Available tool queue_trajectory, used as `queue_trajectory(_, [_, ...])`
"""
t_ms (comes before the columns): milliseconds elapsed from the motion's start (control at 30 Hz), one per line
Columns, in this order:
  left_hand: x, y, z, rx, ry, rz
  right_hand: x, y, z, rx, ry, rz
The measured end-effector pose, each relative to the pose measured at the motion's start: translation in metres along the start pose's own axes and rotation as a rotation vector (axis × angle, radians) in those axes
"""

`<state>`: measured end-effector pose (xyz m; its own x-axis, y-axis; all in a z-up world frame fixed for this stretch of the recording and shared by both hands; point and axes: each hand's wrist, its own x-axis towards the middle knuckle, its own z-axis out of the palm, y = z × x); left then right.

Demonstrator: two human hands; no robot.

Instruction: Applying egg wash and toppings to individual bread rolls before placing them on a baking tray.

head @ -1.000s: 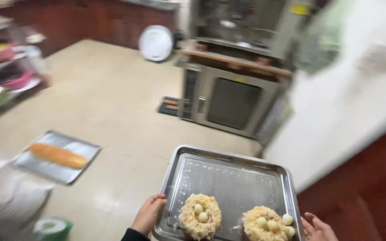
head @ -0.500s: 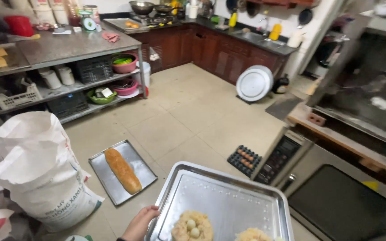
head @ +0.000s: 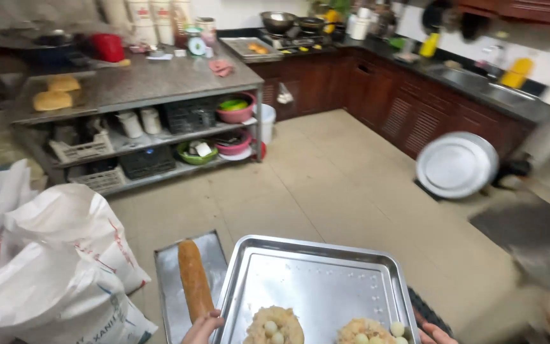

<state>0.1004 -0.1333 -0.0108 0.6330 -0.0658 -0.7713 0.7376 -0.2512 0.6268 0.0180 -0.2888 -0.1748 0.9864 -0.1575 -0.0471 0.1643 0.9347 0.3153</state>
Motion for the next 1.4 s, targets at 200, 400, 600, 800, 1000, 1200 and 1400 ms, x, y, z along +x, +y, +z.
queue_trajectory(200, [0.119,0.085,0.037,-0.158,0.139,0.028,0.020,-0.316,0.165,-1.418,0.917,-0.595])
queue_trajectory(400, [0.265,0.173,0.060,-0.217,0.338,0.176,0.194,-0.360,0.123,-1.102,0.725,-0.815])
queue_trajectory(600, [0.358,0.296,0.105,-0.028,0.313,0.120,0.318,-0.462,0.096,-1.053,0.910,-0.723])
queue_trajectory(800, [0.481,0.409,0.203,-0.257,0.195,0.119,0.462,-0.541,0.136,-1.044,0.875,-0.730])
queue_trajectory(1000, [0.637,0.487,0.288,-0.215,0.350,0.054,0.647,-0.631,0.175,-1.033,0.984,-0.661])
queue_trajectory(1200, [0.688,0.611,0.343,-0.444,0.345,0.108,0.823,-0.645,0.259,-1.248,0.701,-0.497])
queue_trajectory(1400, [0.810,0.700,0.355,-0.536,0.379,0.205,1.001,-0.641,0.285,-1.370,0.779,-0.326])
